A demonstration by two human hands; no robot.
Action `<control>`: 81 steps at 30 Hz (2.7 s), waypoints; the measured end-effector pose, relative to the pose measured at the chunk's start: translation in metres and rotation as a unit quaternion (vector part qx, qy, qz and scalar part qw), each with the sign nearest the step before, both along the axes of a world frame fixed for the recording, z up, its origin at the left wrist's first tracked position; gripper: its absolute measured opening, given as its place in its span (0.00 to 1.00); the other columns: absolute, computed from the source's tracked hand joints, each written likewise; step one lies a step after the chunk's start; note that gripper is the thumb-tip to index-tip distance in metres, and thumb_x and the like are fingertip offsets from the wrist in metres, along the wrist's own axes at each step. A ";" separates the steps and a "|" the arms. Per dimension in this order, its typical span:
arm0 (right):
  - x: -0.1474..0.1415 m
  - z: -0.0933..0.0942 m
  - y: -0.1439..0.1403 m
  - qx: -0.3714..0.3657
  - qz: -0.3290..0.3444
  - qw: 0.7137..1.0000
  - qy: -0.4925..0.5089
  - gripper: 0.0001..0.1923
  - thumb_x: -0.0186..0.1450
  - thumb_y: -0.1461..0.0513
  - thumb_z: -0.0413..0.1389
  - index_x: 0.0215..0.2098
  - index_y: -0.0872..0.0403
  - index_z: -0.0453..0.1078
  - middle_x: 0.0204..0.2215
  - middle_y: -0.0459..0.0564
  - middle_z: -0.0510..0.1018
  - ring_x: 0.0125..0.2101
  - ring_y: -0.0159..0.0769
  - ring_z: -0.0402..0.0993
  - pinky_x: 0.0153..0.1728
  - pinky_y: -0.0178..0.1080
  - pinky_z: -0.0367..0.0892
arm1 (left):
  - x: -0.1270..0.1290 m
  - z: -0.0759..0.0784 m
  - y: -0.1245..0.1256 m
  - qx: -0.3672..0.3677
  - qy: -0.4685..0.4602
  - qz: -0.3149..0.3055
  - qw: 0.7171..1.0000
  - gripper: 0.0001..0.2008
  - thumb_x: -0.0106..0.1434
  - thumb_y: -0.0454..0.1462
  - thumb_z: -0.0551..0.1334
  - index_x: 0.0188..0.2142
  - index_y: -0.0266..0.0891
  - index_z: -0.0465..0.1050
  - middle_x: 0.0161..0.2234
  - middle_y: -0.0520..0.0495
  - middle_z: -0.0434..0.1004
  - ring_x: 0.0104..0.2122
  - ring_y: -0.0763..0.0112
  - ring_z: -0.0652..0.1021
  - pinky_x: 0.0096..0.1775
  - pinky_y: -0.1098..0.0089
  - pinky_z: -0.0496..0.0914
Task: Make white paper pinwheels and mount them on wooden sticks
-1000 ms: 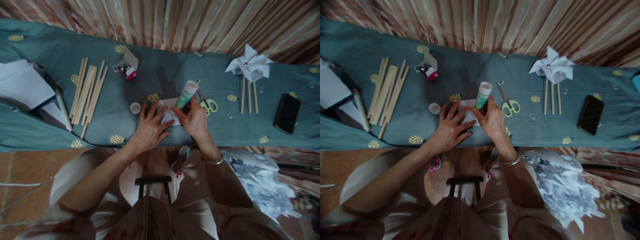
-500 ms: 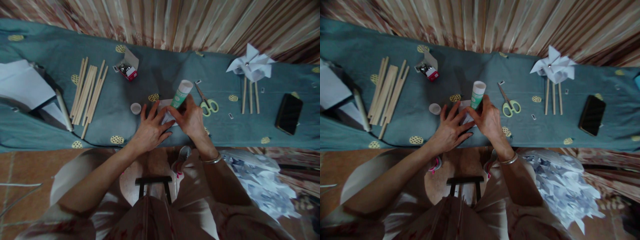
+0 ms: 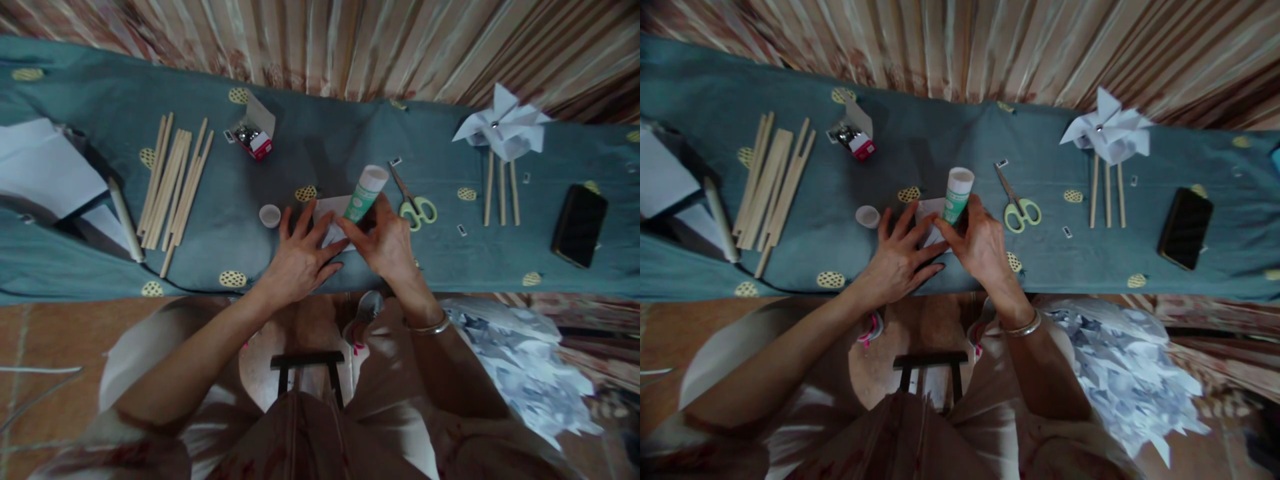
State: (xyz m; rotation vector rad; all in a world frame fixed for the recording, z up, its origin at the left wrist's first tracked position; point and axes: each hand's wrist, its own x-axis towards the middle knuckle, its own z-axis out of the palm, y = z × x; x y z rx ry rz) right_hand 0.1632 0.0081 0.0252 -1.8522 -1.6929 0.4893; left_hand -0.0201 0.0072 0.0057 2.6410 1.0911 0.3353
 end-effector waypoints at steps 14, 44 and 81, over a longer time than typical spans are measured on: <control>0.004 -0.001 0.004 -0.006 -0.011 1.000 -0.017 0.20 0.63 0.43 0.57 0.40 0.48 0.64 0.26 0.46 0.77 0.26 0.41 0.74 0.30 0.42 0.68 | 0.000 0.002 0.000 -0.003 -0.002 -0.008 1.000 0.20 0.68 0.48 0.59 0.58 0.51 0.71 0.67 0.39 0.60 0.69 0.39 0.52 0.62 0.30 0.46; 0.026 0.002 0.004 0.088 -0.100 0.984 0.118 0.16 0.60 0.49 0.61 0.34 0.51 0.65 0.23 0.42 0.73 0.24 0.33 0.69 0.29 0.38 0.66 | 0.000 0.000 -0.002 0.003 -0.030 0.009 1.000 0.18 0.71 0.47 0.54 0.55 0.50 0.72 0.66 0.46 0.61 0.69 0.44 0.52 0.64 0.34 0.47; -0.015 0.003 -0.003 -0.065 -0.041 0.794 0.604 0.21 0.45 0.51 0.73 0.29 0.53 0.75 0.28 0.45 0.80 0.28 0.31 0.75 0.30 0.35 0.75 | -0.025 0.012 0.016 -0.061 -0.258 0.119 0.957 0.14 0.64 0.43 0.64 0.47 0.40 0.75 0.42 0.45 0.75 0.40 0.66 0.78 0.43 0.66 0.74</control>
